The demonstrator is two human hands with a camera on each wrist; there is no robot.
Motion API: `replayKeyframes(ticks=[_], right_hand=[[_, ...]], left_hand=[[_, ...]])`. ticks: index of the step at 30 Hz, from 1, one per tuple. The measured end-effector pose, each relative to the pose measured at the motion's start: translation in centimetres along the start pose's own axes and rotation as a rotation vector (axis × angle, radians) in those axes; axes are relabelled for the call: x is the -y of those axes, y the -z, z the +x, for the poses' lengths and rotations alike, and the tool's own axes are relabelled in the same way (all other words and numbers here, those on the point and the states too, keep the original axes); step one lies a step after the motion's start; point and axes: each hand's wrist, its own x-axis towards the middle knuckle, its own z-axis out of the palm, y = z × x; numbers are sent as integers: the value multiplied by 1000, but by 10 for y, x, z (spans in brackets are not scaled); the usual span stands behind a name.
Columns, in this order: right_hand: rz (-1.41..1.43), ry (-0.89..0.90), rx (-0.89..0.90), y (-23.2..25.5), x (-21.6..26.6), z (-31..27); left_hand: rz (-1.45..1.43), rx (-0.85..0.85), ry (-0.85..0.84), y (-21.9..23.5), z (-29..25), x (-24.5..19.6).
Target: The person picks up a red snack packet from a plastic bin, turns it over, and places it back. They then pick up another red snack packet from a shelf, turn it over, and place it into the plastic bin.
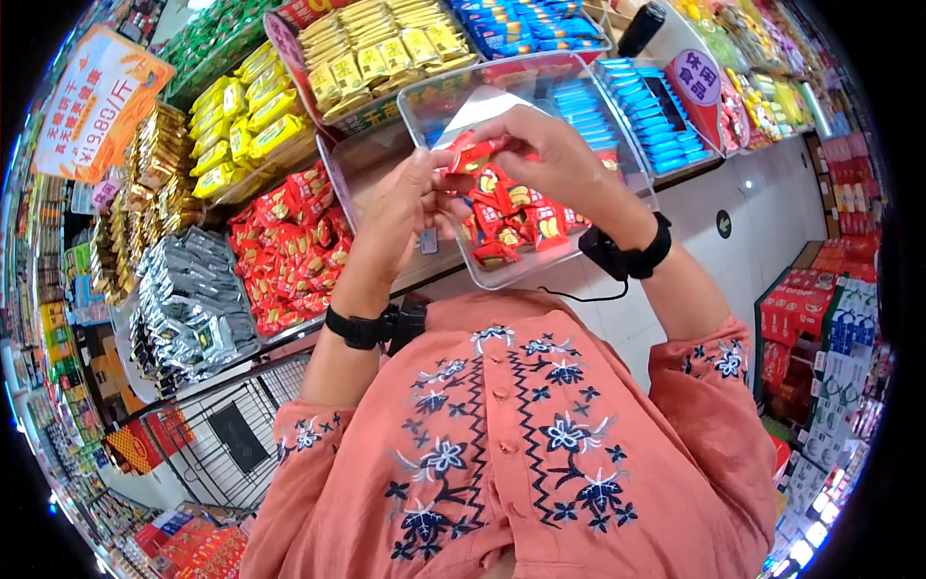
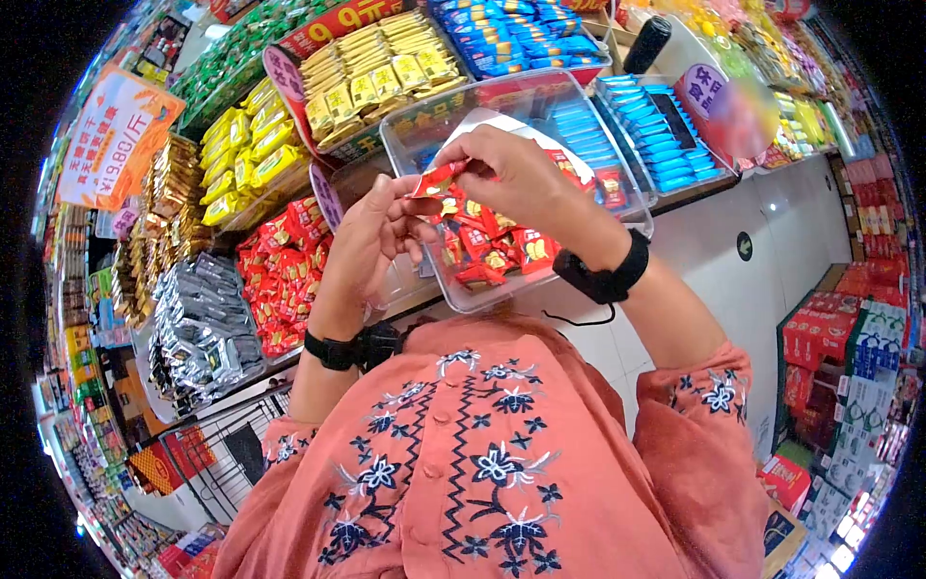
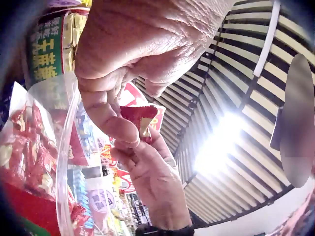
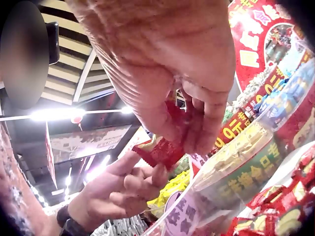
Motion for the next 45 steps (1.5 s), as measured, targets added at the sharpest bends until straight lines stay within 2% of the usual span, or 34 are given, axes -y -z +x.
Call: replayKeyframes(ticks=[4,5,7,9,12,13,21,24,25,28,29,31,32,33,35,36,38,39,42,45], right_hand=[[-185,265,-77,-22,3,2],[-196,260,-88,-25,5,1],[112,-114,18,-29,16,-1],[441,-266,63,-33,31,3],[502,-225,-59,-49,21,11],[563,-240,-55,-53,22,14],[515,-398,3,-87,34,29],[432,-361,21,-98,48,34],[298,-324,73,-105,38,34],[173,-195,135,-128,32,30],[182,-314,182,-132,35,30],[209,-265,192,-146,29,28],[221,-241,194,-151,26,27],[260,-300,215,-156,27,27],[275,-238,122,-165,23,26],[281,-207,75,-168,22,26],[262,-266,87,-164,22,29],[279,-312,94,-159,26,31],[284,-366,92,-155,31,33],[278,-383,93,-157,28,28]], left_hand=[[20,-44,-80,15,-3,9],[28,-70,-115,18,-4,9],[61,-134,-158,21,-9,6],[89,-133,-190,32,-11,7],[121,-160,-227,39,-18,2],[130,-174,-237,40,-21,0],[217,-211,-211,69,-40,-8],[321,-192,-226,85,-45,-9],[360,-185,-241,90,-47,-8],[471,-120,-210,103,-54,-10],[452,-94,-158,105,-57,-8],[505,-54,-65,109,-64,-8],[527,-51,-95,114,-65,-5],[550,-46,-126,120,-66,0],[557,-48,-149,132,-70,3],[508,-116,-92,142,-73,1],[414,-248,22,166,-75,-5],[362,-300,-54,178,-74,-3],[307,-502,-46,220,-64,11],[277,-522,-30,239,-49,28]])
